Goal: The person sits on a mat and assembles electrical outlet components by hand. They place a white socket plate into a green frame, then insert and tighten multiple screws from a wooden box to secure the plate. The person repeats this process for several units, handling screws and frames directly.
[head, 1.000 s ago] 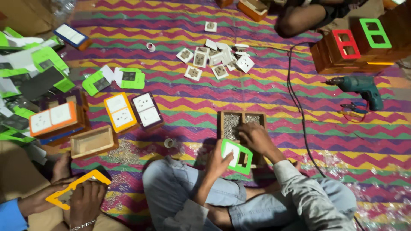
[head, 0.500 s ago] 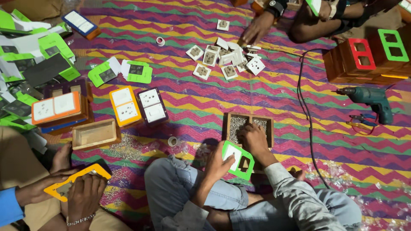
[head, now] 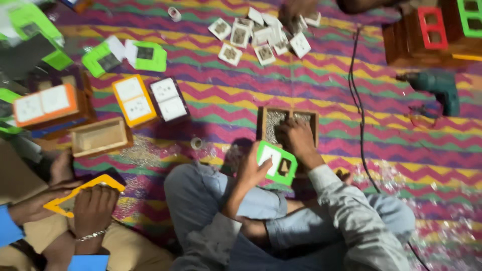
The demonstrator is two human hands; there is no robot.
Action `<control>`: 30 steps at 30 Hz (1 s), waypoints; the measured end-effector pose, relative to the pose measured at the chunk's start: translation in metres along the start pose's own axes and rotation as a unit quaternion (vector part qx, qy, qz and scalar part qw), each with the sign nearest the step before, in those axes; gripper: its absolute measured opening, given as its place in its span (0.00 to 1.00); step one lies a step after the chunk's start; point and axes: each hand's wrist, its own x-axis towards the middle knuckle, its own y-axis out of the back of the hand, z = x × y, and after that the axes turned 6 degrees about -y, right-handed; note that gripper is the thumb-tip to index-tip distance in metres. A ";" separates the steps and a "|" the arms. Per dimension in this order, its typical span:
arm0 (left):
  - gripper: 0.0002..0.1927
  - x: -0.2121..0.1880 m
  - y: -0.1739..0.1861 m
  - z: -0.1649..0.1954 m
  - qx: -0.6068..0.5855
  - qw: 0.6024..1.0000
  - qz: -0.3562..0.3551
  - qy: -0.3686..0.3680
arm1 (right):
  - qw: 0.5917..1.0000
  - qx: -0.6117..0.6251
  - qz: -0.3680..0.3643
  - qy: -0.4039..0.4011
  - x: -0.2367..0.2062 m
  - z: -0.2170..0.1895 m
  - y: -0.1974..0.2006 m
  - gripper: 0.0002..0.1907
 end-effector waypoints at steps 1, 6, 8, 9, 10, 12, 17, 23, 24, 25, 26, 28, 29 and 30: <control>0.28 -0.001 0.000 -0.001 0.030 0.999 -0.012 0.023 | 0.999 -0.034 0.012 0.022 -0.001 0.000 -0.001 0.14; 0.28 0.001 0.000 -0.005 0.070 0.997 0.006 0.022 | 0.998 -0.061 -0.014 0.008 0.000 0.001 -0.010 0.20; 0.28 0.003 0.001 -0.006 0.067 0.998 0.009 0.016 | 0.998 -0.060 -0.014 0.002 0.004 0.004 -0.014 0.19; 0.28 0.004 0.000 -0.007 0.065 0.998 0.005 0.021 | 0.997 -0.073 -0.020 -0.003 0.006 0.005 -0.015 0.18; 0.28 0.005 0.000 -0.008 0.064 0.998 0.001 0.028 | 0.996 -0.086 -0.027 -0.009 0.006 0.006 -0.015 0.17; 0.29 0.005 -0.001 -0.012 0.072 0.997 -0.003 0.032 | 0.998 -0.055 -0.007 0.008 0.007 0.007 -0.013 0.18; 0.27 -0.001 -0.002 -0.021 -0.080 0.997 -0.014 -0.002 | 0.998 0.066 -0.001 -0.005 0.006 0.014 -0.001 0.06; 0.23 -0.006 0.007 0.001 -0.249 0.964 -0.065 0.062 | 0.976 0.194 0.100 -0.012 -0.020 0.024 0.013 0.06; 0.23 -0.005 0.009 0.007 -0.270 0.959 -0.075 0.043 | 0.973 0.206 0.103 -0.017 -0.023 0.026 0.018 0.03; 0.22 -0.004 0.011 0.013 -0.287 0.954 -0.084 0.023 | 0.969 0.220 0.108 -0.020 -0.026 0.025 0.021 0.01; 0.22 -0.003 0.013 0.019 -0.305 0.948 -0.092 0.001 | 0.954 0.280 0.098 -0.052 -0.028 0.025 0.026 0.01; 0.22 0.000 0.015 0.027 -0.319 0.942 -0.102 0.026 | 0.909 0.394 0.074 -0.117 -0.037 0.023 0.039 0.02; 0.22 0.001 0.015 0.030 -0.327 0.938 -0.107 0.037 | 0.891 0.431 0.073 -0.119 -0.041 0.020 0.045 0.02; 0.22 0.002 0.015 0.031 -0.316 0.942 -0.110 0.036 | 0.871 0.470 0.073 -0.120 -0.045 0.017 0.050 0.02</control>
